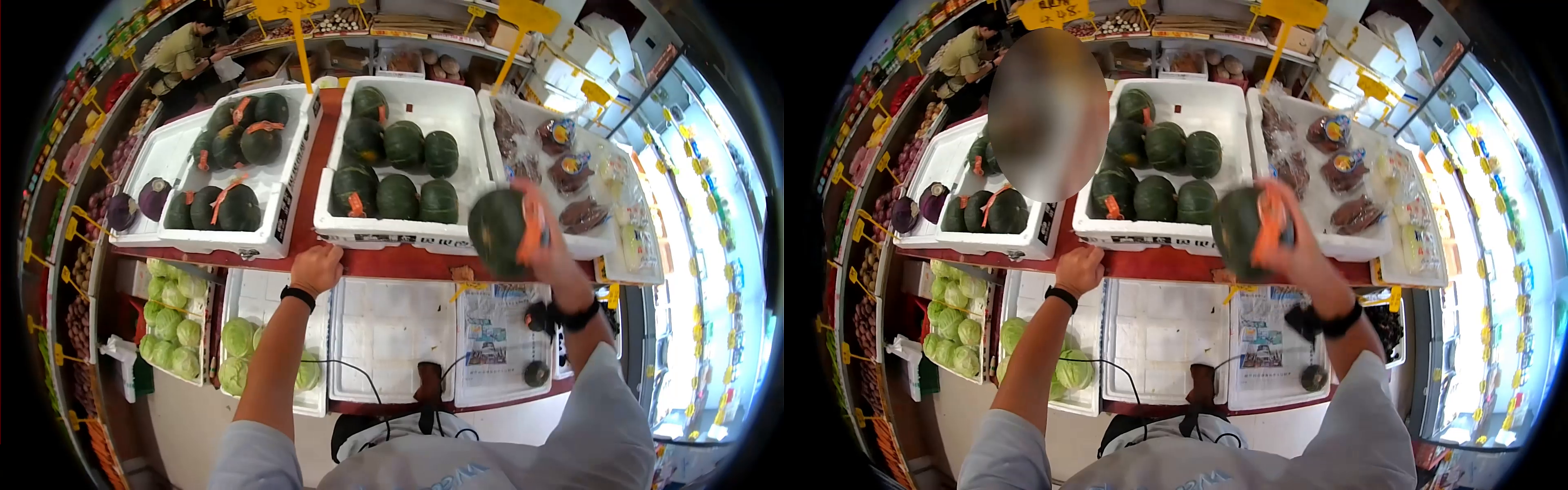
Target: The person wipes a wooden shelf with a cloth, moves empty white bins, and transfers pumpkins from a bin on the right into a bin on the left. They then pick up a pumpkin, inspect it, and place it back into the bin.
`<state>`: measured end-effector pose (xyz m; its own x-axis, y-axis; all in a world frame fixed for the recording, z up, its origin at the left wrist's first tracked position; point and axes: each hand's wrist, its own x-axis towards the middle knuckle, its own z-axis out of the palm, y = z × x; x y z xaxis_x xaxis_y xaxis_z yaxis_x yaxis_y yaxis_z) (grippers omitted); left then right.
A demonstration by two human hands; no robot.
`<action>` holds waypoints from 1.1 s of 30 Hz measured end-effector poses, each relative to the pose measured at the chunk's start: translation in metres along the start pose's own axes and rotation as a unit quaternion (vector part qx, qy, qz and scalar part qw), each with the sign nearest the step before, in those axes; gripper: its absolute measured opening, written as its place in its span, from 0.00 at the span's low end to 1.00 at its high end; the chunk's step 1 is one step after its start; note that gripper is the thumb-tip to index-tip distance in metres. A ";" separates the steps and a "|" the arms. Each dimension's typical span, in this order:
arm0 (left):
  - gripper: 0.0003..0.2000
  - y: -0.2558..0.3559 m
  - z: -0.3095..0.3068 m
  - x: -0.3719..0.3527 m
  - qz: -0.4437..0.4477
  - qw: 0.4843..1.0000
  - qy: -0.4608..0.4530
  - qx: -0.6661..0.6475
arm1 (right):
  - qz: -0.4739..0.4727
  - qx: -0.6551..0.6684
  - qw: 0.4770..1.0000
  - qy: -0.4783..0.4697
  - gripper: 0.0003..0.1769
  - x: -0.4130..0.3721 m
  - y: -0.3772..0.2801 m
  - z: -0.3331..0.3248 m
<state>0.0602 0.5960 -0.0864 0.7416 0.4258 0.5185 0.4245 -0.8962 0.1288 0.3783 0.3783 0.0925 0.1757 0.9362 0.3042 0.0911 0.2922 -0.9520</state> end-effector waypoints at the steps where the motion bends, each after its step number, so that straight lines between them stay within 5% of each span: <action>1: 0.06 -0.001 0.000 0.000 -0.006 1.000 0.006 0.002 | -0.003 -0.004 1.000 0.003 0.45 0.040 -0.014 0.004; 6: 0.07 -0.001 -0.002 0.000 -0.009 1.000 -0.013 0.001 | 0.087 -0.057 0.995 -0.011 0.46 0.230 -0.008 0.014; 9: 0.07 -0.003 -0.001 -0.001 -0.008 1.000 -0.019 0.005 | 0.137 -0.210 0.967 0.035 0.49 0.301 0.036 0.003; 13: 0.07 -0.002 -0.003 0.003 -0.007 1.000 -0.018 0.012 | 0.189 -0.301 0.932 -0.077 0.53 0.354 0.098 -0.014; 20: 0.07 0.000 -0.003 0.002 0.001 1.000 -0.013 0.023 | 0.236 -0.250 0.929 -0.140 0.54 0.363 0.159 -0.014; 33: 0.05 0.002 -0.005 0.006 -0.012 1.000 -0.010 0.010 | 0.242 -0.194 0.934 -0.178 0.53 0.365 0.177 -0.024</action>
<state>0.0628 0.5963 -0.0794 0.7409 0.4497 0.4987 0.4528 -0.8830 0.1235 0.4821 0.7671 0.0363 -0.0426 0.9659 -0.2555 0.4467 -0.2104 -0.8696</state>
